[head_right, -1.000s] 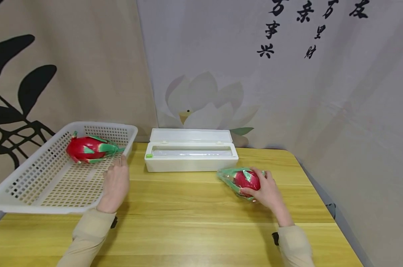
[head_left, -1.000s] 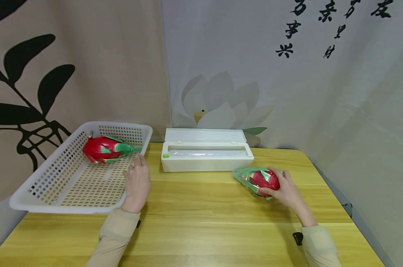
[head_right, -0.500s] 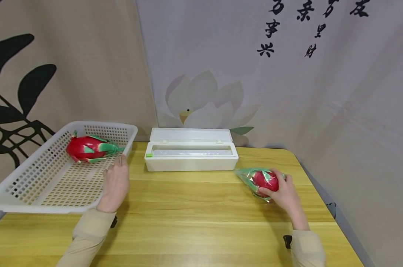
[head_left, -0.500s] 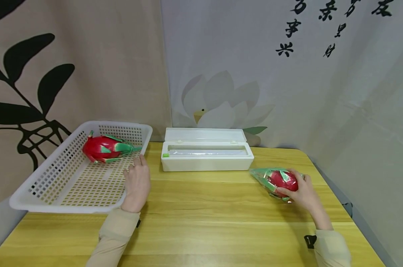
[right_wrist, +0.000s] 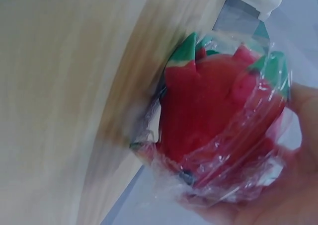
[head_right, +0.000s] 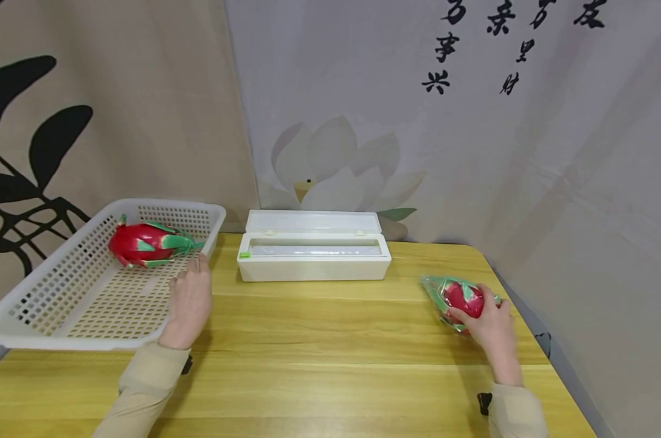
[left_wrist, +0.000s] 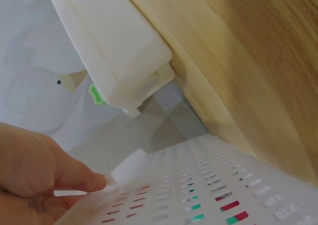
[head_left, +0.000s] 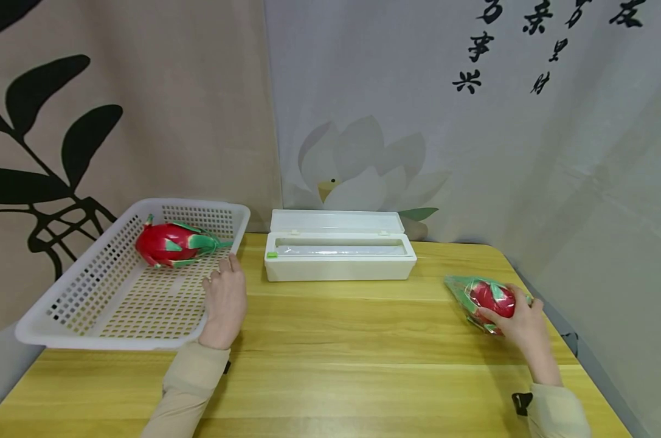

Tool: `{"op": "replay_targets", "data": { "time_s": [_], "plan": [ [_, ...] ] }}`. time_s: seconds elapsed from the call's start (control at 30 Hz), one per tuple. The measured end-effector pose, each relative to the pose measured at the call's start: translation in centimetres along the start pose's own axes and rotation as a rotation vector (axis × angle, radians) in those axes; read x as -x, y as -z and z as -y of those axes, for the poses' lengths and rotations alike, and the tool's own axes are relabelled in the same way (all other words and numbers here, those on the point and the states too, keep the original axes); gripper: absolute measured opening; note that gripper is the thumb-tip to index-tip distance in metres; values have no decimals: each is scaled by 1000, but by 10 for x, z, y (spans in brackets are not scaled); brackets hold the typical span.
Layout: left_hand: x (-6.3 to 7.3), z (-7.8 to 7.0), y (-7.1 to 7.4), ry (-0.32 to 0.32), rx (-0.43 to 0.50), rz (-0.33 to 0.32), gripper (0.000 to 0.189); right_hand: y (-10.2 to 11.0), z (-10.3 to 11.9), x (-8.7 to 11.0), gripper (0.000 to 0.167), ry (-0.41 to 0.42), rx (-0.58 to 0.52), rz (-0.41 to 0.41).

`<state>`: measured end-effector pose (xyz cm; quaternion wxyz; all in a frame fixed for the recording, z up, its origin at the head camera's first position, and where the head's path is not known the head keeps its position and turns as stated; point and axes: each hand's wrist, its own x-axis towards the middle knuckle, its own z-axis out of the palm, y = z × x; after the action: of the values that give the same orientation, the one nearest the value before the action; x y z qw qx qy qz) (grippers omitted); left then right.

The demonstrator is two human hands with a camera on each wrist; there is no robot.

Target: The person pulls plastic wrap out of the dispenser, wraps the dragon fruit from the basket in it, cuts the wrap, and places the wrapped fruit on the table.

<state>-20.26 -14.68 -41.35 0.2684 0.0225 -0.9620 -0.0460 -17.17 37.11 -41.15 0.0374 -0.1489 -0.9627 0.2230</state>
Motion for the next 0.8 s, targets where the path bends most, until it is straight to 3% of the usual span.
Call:
{"op": "replay_targets", "data": {
  "time_s": [0.43, 0.8],
  "plan": [
    [2, 0, -1, -18, -10, -92, 37, 7, -5, 3, 97, -156, -5, -24],
    [0, 1, 0, 0, 39, -25, 38, 7, -6, 5, 100, -168, -3, -16]
  ]
}}
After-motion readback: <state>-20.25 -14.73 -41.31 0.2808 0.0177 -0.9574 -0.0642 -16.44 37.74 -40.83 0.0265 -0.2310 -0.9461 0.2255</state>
